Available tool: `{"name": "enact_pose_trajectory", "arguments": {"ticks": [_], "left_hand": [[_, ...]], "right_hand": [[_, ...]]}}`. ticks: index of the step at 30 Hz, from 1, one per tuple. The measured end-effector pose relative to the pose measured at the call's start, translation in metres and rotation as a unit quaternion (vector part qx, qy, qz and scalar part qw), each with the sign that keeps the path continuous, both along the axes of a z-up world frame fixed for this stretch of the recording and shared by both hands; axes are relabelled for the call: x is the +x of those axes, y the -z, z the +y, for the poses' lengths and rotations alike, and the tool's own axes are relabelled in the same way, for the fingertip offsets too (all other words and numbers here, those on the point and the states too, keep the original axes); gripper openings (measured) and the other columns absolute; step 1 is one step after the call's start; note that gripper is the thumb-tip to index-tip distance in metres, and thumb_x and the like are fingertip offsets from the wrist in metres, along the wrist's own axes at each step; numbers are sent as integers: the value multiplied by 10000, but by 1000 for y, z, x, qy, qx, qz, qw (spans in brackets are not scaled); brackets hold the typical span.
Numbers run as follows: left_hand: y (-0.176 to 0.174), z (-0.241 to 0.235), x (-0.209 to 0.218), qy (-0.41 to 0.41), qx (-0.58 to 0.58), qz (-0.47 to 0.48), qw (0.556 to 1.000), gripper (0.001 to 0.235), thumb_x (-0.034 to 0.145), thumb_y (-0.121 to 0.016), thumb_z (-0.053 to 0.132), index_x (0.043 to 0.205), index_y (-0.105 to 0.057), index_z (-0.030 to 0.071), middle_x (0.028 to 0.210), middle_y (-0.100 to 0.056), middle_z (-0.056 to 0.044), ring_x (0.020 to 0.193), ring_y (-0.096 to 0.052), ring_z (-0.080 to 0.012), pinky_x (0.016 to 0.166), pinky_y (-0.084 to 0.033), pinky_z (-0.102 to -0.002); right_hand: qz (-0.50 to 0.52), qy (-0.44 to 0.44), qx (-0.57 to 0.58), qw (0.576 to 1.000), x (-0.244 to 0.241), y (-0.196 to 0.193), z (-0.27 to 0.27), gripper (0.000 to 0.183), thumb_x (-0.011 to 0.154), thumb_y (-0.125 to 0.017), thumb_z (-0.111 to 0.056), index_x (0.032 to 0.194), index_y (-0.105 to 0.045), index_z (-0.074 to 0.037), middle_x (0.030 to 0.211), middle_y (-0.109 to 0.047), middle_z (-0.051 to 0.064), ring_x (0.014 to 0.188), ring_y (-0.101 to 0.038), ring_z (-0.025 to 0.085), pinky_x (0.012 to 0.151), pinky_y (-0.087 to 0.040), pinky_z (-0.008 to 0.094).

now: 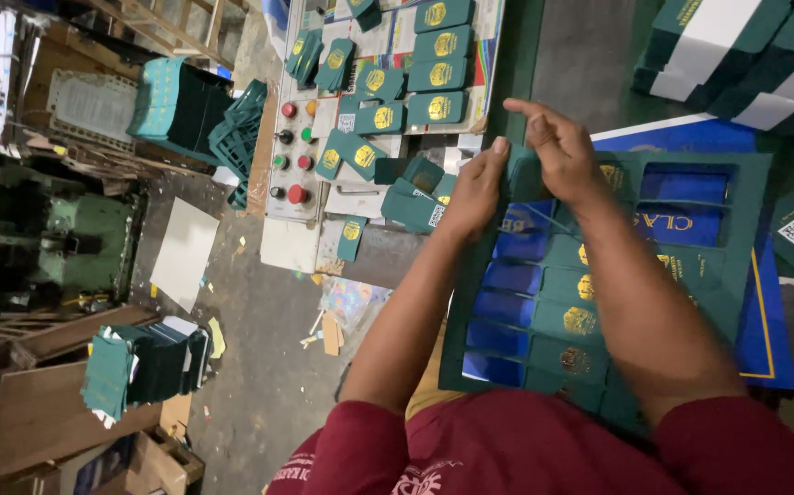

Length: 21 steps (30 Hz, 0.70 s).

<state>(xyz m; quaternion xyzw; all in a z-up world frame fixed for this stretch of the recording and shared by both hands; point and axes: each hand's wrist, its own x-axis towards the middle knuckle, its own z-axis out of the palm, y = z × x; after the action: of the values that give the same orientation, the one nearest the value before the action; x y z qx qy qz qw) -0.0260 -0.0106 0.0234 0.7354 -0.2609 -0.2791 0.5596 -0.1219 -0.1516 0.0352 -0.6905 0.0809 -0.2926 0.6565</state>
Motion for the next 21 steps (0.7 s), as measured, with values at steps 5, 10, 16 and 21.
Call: {"name": "enact_pose_trajectory", "arguments": {"ticks": [5,10,16,21], "left_hand": [[-8,-9,3,22,-44,269,962,515,1079,-510,465,1146,-693,-12,1032,-733,-88,900,-681,-156,795,-554,-306],[21,-9,-7,35,-96,386,917,556,1076,-496,531,1216,-666,21,1068,-725,-80,899,-689,-160,765,-563,-320],[36,0,-1,12,-120,285,951,556,1093,-513,504,1240,-677,-6,1107,-736,-78,956,-696,-154,852,-565,-305],[-21,-1,-15,-120,94,-144,978,385,1018,-623,399,1057,-648,16,873,-718,-139,782,-697,-225,733,-545,-343]], "right_hand": [[-44,-14,-2,999,-2,7,-4,568,1193,-409,-491,1389,-678,-31,865,-543,-31,796,-467,68,744,-405,247],[-6,-43,86,995,-7,-3,-3,625,1129,-363,-534,1301,-710,-44,738,-573,-32,683,-485,54,653,-376,226],[26,-11,56,998,4,14,-1,639,1145,-344,-531,1277,-735,-43,721,-547,-16,686,-461,53,651,-365,233],[52,-27,54,997,13,21,-4,589,1150,-334,-478,1289,-716,-51,747,-489,-43,720,-455,69,676,-373,241]]}}
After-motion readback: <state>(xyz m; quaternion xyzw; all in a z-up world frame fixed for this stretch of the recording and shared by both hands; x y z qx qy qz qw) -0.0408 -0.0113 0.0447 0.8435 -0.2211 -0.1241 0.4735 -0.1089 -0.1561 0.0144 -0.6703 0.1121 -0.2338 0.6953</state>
